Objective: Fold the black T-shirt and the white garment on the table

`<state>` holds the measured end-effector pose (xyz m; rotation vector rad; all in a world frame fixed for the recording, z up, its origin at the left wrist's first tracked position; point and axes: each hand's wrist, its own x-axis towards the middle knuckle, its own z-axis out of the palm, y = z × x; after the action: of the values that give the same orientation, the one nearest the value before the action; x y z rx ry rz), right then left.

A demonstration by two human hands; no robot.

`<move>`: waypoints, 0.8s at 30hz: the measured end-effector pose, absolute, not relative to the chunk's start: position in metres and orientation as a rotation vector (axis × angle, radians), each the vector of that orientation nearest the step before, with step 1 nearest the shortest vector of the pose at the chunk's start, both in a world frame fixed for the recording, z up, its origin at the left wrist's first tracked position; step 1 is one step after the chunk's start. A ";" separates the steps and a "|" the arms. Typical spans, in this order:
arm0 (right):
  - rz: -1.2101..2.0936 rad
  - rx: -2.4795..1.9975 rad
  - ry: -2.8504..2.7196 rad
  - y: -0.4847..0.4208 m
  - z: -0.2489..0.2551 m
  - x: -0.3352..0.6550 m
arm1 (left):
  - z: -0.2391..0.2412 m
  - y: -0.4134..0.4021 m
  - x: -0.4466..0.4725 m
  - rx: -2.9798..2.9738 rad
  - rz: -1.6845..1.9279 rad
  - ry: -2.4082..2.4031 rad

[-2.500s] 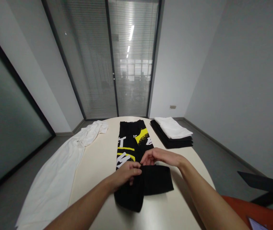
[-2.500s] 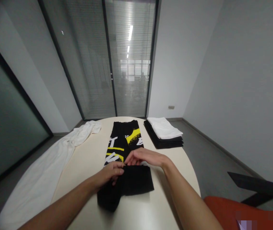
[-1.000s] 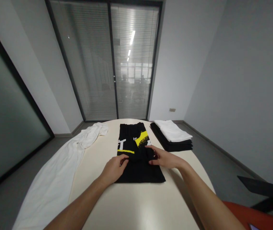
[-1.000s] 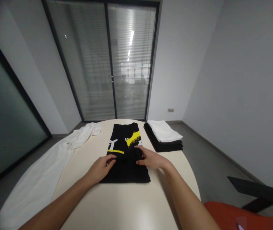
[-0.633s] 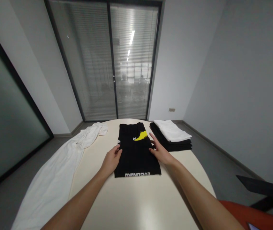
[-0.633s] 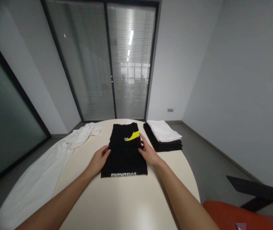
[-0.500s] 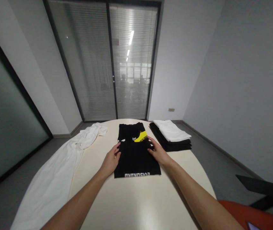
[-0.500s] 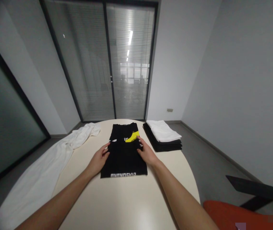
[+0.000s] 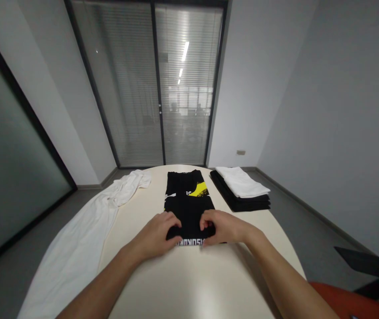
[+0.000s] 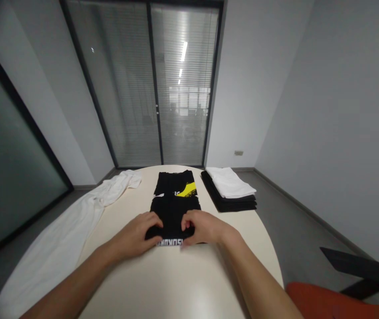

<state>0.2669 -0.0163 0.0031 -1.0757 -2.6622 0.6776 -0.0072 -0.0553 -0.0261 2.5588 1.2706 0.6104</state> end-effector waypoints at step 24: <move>2.059 -1.034 -2.678 -0.059 0.007 0.230 | 0.009 -0.085 -0.002 1.955 -0.119 0.962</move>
<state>0.2295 -0.0590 0.0069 -1.0336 -2.6777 2.0588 -0.0022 -0.0847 0.0085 1.9545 0.9622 -0.1195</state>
